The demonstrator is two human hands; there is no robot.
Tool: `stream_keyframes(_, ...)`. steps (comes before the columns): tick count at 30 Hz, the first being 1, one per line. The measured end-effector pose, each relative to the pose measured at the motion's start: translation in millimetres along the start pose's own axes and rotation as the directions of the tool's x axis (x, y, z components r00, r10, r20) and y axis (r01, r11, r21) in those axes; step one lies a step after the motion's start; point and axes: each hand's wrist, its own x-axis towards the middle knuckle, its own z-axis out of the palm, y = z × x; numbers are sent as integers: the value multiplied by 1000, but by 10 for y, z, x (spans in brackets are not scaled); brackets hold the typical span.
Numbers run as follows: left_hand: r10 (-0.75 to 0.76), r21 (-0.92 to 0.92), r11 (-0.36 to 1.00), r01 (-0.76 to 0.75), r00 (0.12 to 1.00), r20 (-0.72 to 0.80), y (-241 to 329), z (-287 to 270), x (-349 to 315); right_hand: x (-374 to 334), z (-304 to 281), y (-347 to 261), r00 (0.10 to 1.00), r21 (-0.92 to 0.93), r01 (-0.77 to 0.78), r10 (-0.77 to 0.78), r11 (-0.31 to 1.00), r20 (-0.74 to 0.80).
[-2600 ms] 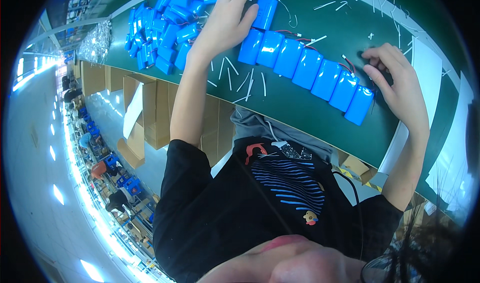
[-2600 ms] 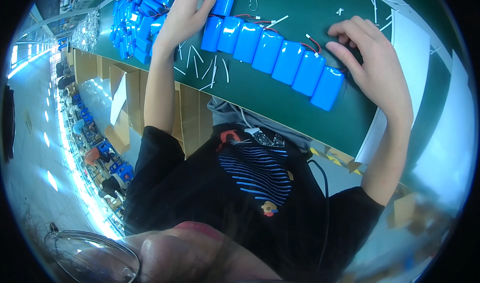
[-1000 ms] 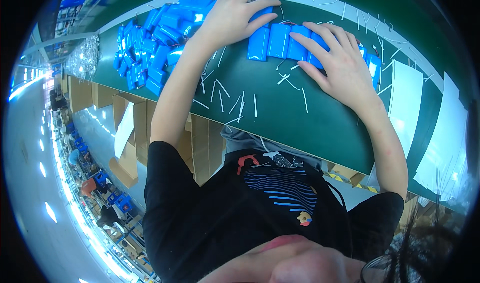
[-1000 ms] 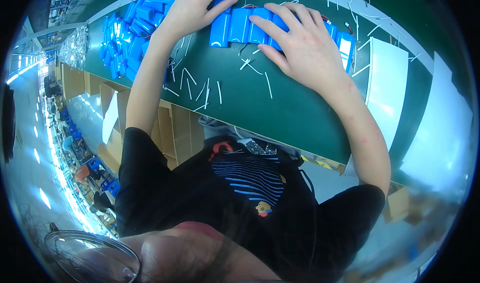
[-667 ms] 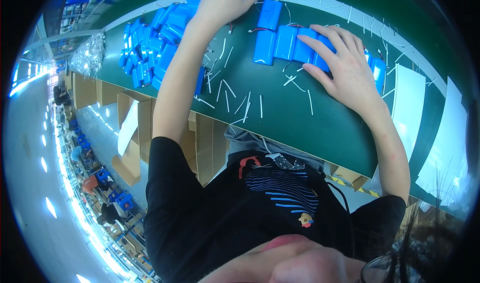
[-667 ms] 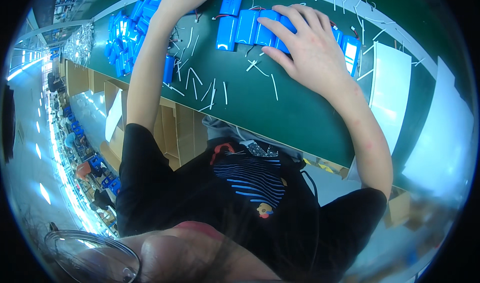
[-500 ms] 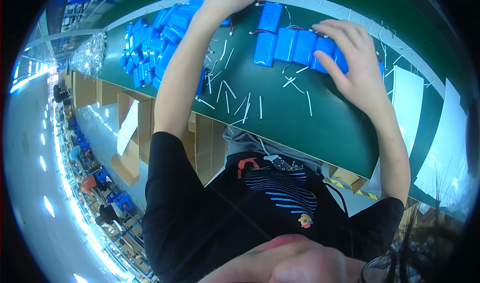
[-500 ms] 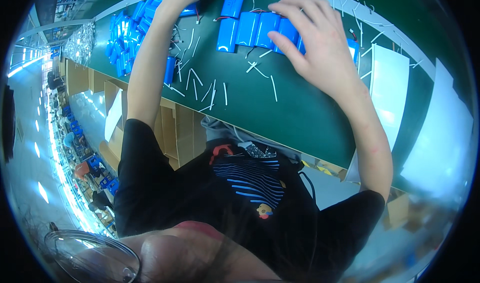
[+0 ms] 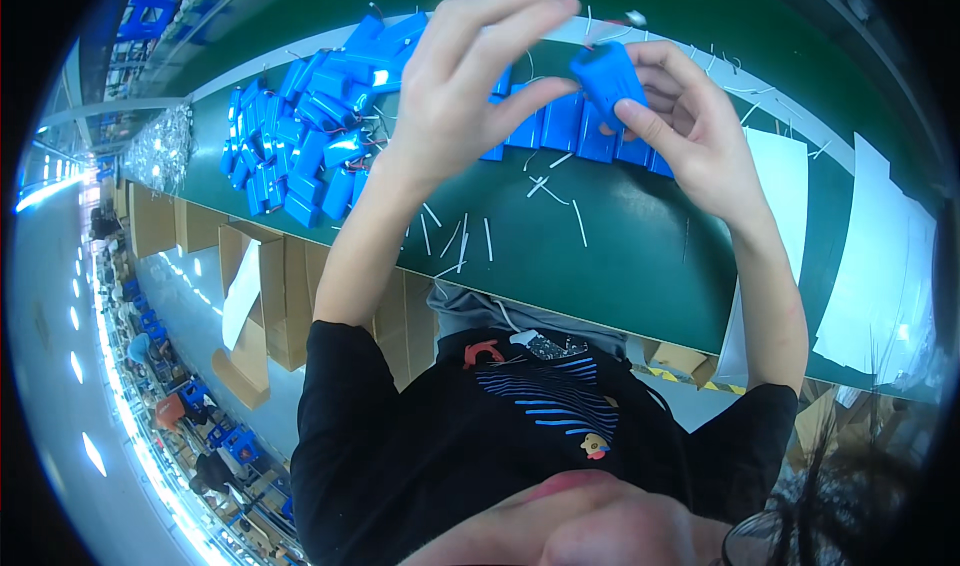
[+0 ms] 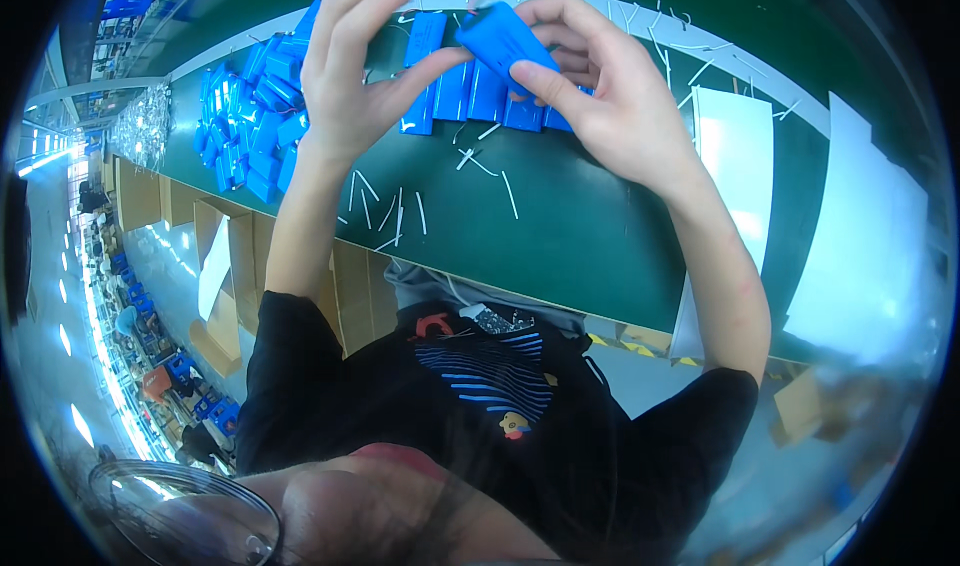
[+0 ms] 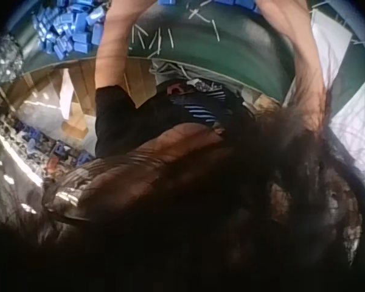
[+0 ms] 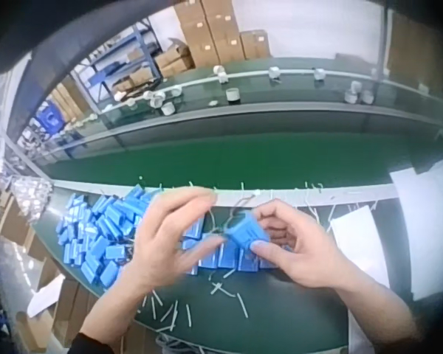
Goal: Arrange and label blue electronic components on a workbench.
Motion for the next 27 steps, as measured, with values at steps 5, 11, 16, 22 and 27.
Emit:
stream_keyframes(5,-230,385,913,138,952,203,-312,-378,-281,-67,-3,47,999,5,-50,50,999,-10)
stream_keyframes(11,-498,568,788,235,786,366,-631,-721,-674,-10,94,34,990,115,-132,137,985,-36)
stream_keyframes(16,-541,656,733,182,741,399,-602,-600,-732,166,151,-13,958,285,-278,287,917,9)
stream_keyframes(22,-590,594,729,341,752,293,-460,-618,-708,419,233,-105,957,336,-271,291,902,-11)
stream_keyframes(27,-797,-30,592,806,590,130,-57,-614,-593,427,340,-186,952,363,-267,303,892,-45)
